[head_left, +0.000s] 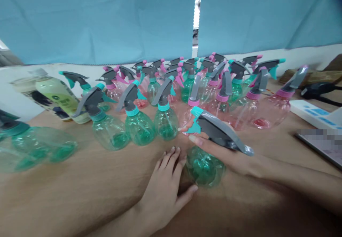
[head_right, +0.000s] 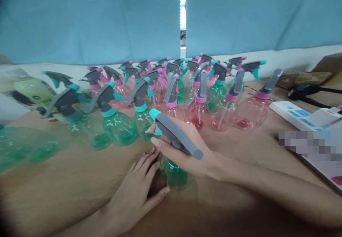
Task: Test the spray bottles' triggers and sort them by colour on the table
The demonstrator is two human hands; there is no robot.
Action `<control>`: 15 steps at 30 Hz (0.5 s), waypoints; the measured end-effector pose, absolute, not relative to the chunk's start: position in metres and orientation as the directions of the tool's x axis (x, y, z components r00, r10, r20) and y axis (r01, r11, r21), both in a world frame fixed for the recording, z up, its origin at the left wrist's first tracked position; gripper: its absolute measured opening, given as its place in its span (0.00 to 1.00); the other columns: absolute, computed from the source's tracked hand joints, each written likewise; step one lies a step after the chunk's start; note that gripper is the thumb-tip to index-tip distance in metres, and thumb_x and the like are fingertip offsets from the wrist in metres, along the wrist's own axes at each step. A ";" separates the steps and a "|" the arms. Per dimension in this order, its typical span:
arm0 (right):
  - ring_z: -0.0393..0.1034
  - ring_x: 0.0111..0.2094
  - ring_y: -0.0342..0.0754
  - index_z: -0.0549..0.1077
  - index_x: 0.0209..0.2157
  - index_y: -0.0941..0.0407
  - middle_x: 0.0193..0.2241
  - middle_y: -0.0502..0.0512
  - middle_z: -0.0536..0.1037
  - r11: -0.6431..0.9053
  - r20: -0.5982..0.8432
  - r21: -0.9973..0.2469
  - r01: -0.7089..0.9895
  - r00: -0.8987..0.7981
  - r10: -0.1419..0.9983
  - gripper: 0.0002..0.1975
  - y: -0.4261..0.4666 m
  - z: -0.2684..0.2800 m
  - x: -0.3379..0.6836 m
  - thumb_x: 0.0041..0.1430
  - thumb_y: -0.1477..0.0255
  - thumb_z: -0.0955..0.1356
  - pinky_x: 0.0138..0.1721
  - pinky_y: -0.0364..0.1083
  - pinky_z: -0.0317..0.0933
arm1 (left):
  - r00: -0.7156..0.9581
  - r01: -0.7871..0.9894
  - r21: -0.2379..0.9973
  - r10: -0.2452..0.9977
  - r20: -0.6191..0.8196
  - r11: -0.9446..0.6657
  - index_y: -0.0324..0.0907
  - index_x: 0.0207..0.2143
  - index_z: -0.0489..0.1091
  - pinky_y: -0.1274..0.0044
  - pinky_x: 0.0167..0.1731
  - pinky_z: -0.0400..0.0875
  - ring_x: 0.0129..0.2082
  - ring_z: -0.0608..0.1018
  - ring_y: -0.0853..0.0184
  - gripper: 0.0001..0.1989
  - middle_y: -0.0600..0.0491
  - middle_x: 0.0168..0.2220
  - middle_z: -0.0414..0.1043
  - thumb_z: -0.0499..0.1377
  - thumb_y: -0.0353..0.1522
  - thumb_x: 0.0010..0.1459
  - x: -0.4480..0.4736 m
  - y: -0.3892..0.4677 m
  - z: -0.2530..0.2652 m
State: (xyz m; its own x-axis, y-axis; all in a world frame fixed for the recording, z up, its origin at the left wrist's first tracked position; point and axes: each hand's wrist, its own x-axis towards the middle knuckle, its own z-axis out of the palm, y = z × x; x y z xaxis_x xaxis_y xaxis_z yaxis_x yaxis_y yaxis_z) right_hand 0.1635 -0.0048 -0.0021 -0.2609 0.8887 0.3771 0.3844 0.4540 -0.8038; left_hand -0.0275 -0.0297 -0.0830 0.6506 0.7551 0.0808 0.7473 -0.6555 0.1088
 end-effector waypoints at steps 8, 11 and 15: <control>0.60 0.21 0.42 0.67 0.31 0.51 0.22 0.45 0.66 0.530 0.433 -0.782 0.328 -0.326 0.840 0.05 -0.003 -0.007 0.166 0.61 0.66 0.64 0.23 0.41 0.60 | 0.658 0.742 0.090 0.748 0.093 -0.664 0.31 0.59 0.60 0.54 0.57 0.62 0.63 0.60 0.49 0.31 0.35 0.63 0.56 0.53 0.46 0.63 -0.027 -0.029 -0.083; 0.62 0.22 0.44 0.67 0.31 0.51 0.22 0.46 0.67 0.531 0.431 -0.771 0.352 -0.325 0.842 0.07 -0.003 -0.011 0.167 0.62 0.64 0.63 0.24 0.42 0.62 | 0.655 0.743 0.096 0.749 0.097 -0.663 0.32 0.59 0.60 0.53 0.56 0.62 0.63 0.61 0.48 0.31 0.34 0.63 0.57 0.53 0.46 0.63 -0.027 -0.029 -0.083; 0.67 0.25 0.45 0.67 0.32 0.50 0.25 0.47 0.71 0.516 0.426 -0.794 0.321 -0.312 0.849 0.07 -0.003 -0.013 0.167 0.62 0.64 0.63 0.27 0.43 0.65 | 0.658 0.739 0.100 0.745 0.104 -0.666 0.32 0.59 0.61 0.53 0.56 0.62 0.63 0.61 0.48 0.31 0.34 0.63 0.57 0.53 0.46 0.62 -0.028 -0.028 -0.084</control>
